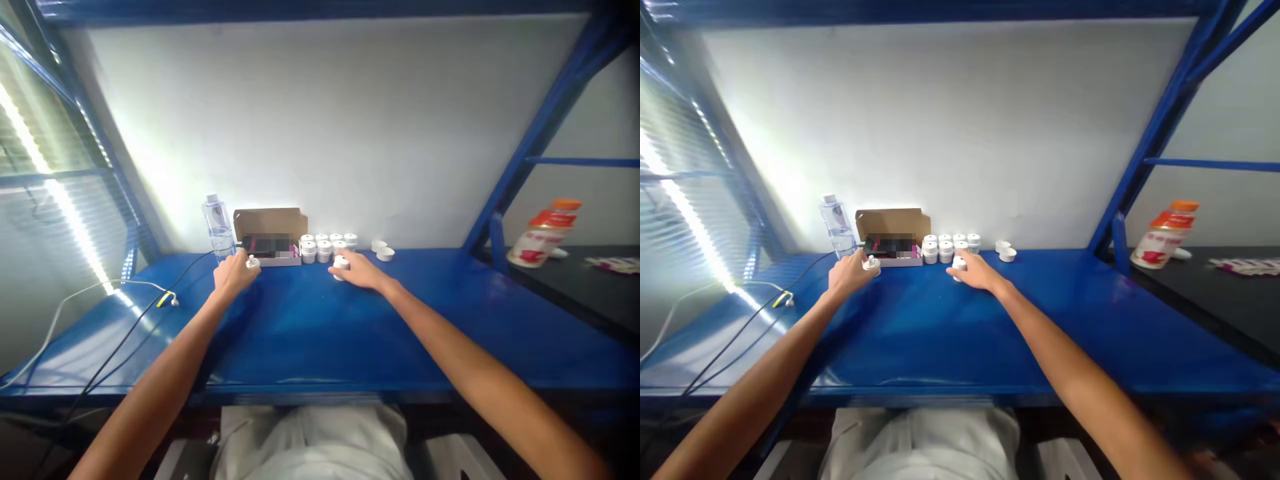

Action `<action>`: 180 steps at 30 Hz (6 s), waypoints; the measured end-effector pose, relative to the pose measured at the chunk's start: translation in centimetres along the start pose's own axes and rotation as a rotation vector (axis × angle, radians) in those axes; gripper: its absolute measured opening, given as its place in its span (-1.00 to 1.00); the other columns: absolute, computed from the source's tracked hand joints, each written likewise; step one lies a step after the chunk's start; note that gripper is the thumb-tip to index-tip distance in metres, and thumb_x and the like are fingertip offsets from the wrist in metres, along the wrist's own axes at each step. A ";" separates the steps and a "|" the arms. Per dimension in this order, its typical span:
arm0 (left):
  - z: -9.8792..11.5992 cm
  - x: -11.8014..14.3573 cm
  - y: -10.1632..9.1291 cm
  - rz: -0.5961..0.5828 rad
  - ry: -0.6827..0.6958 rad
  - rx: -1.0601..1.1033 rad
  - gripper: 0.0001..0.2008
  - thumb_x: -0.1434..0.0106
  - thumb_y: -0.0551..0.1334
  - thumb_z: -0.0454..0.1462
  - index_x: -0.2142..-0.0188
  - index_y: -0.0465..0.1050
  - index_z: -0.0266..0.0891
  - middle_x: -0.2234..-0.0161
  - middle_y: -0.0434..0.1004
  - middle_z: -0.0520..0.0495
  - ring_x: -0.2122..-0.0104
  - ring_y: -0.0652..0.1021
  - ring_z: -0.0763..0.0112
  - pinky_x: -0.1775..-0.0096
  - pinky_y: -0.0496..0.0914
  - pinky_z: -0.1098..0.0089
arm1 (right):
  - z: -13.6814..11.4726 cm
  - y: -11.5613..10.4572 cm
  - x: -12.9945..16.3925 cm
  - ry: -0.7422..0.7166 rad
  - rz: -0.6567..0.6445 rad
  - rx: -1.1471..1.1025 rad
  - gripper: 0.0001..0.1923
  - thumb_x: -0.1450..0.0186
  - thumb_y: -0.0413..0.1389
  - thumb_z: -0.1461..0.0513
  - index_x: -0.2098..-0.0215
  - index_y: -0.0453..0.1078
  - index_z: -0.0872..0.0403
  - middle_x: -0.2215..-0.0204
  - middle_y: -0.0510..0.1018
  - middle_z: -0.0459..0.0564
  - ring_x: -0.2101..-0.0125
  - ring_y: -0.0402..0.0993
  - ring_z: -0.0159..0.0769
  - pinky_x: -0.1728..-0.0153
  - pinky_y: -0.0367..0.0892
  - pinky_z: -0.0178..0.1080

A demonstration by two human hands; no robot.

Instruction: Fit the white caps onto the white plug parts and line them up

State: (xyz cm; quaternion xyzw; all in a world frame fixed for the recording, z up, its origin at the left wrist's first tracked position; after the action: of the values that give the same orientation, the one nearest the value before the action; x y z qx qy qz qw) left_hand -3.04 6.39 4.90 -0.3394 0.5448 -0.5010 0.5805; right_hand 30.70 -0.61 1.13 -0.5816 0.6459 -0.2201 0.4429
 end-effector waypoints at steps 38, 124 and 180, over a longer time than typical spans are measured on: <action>4.3 1.7 1.9 -0.165 -0.052 1.461 -0.68 -0.24 0.19 -0.01 0.38 0.31 -0.22 0.57 0.29 0.05 0.66 0.27 0.55 0.69 0.11 0.53 | 5.1 -2.6 -0.4 0.323 0.312 0.345 -0.60 -0.21 0.19 -0.02 0.10 0.45 0.04 0.18 0.60 0.12 0.12 0.50 0.01 0.16 0.34 -0.14; 9.1 8.1 1.1 -0.182 0.800 0.543 -0.46 -0.29 0.17 0.10 -0.09 0.27 -0.19 0.08 0.56 -0.23 0.07 0.57 0.06 0.07 0.43 0.18 | -8.6 4.6 4.0 0.150 -0.114 -0.764 -0.40 -0.34 -0.12 -0.29 0.28 0.34 0.04 0.67 0.34 -0.18 0.72 0.22 -0.40 0.72 0.07 -0.33; 5.8 3.9 3.1 -0.445 0.366 0.967 -0.53 0.01 0.43 -0.08 0.22 0.28 -0.20 0.25 0.48 -0.03 0.27 0.52 0.29 0.25 0.39 0.34 | 4.7 0.3 0.6 0.199 0.182 0.285 -0.56 -0.26 0.14 0.11 -0.05 0.40 0.13 -0.07 0.49 0.21 -0.03 0.45 0.00 -0.02 0.34 -0.09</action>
State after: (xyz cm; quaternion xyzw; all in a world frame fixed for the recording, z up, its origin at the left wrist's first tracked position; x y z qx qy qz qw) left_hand 2.91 2.61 1.90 -0.0487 0.2602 -0.8548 0.4463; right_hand 34.45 -0.05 -1.69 -0.4276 0.6985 -0.3249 0.4729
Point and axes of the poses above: each hand's wrist, its own x-axis away from the middle knuckle, its own y-axis out of the palm, z = x × y, the point moved 2 cm from there along -x, towards the middle knuckle
